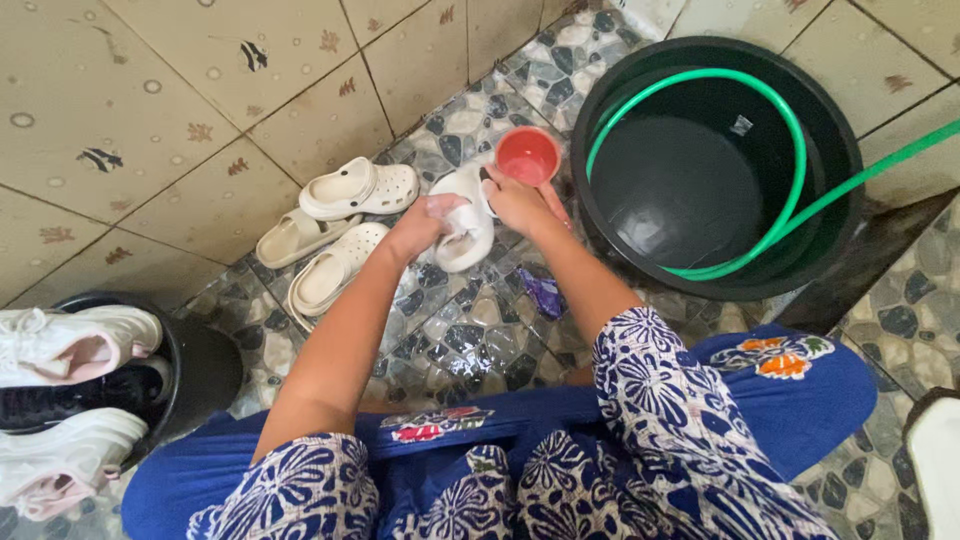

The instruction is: The person washes footwear by hand using a small brush, dipping a scoop into a bucket of water to rinse the items.

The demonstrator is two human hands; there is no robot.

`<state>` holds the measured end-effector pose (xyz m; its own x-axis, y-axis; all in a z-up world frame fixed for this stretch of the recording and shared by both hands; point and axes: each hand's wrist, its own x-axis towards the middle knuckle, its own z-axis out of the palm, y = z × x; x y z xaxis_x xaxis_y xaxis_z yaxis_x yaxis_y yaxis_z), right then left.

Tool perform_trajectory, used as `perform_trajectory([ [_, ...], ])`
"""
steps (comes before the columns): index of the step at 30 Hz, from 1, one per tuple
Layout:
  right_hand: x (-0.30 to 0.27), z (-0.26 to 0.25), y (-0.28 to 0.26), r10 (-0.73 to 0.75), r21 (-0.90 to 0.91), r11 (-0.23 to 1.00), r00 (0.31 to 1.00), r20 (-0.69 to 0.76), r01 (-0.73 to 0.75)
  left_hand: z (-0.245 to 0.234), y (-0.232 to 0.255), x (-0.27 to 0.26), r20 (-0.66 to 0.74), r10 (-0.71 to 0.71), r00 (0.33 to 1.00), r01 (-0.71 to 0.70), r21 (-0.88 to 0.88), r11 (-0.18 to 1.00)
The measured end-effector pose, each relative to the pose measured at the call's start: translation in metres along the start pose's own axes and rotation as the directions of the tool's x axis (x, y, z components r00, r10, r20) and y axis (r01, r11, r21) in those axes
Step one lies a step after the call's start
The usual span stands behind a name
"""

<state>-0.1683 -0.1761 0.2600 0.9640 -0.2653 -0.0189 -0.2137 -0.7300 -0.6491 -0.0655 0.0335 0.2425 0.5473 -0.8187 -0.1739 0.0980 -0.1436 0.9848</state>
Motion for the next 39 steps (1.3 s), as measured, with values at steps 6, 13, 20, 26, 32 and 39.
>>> perform_trajectory([
  [6,-0.027,0.009,0.006,0.545,0.746,0.235,0.72,0.429,-0.622,0.005,-0.024,0.008,-0.085,0.028,0.996,-0.042,-0.16,0.986],
  [13,-0.055,0.102,0.059,0.307,0.835,-0.088,0.782,0.542,-0.543,0.023,-0.087,0.023,-0.132,0.195,0.972,-0.111,0.476,0.872],
  [20,-0.046,0.136,0.066,0.218,0.824,-0.21,0.796,0.564,-0.526,0.022,-0.092,-0.023,-0.163,0.024,0.986,0.044,0.401,0.915],
  [26,-0.072,0.107,0.001,0.273,0.652,0.657,0.926,0.261,-0.378,-0.005,-0.059,-0.041,-0.116,-0.056,0.992,0.129,0.857,0.498],
  [32,-0.062,0.151,0.014,0.224,0.181,0.955,0.971,0.082,-0.235,-0.02,-0.066,-0.057,-0.125,0.022,0.992,0.11,0.934,0.341],
  [39,-0.063,0.186,0.0,0.078,0.381,0.925,0.987,-0.141,-0.019,-0.017,-0.069,-0.058,-0.228,0.07,0.971,0.193,0.923,0.334],
])
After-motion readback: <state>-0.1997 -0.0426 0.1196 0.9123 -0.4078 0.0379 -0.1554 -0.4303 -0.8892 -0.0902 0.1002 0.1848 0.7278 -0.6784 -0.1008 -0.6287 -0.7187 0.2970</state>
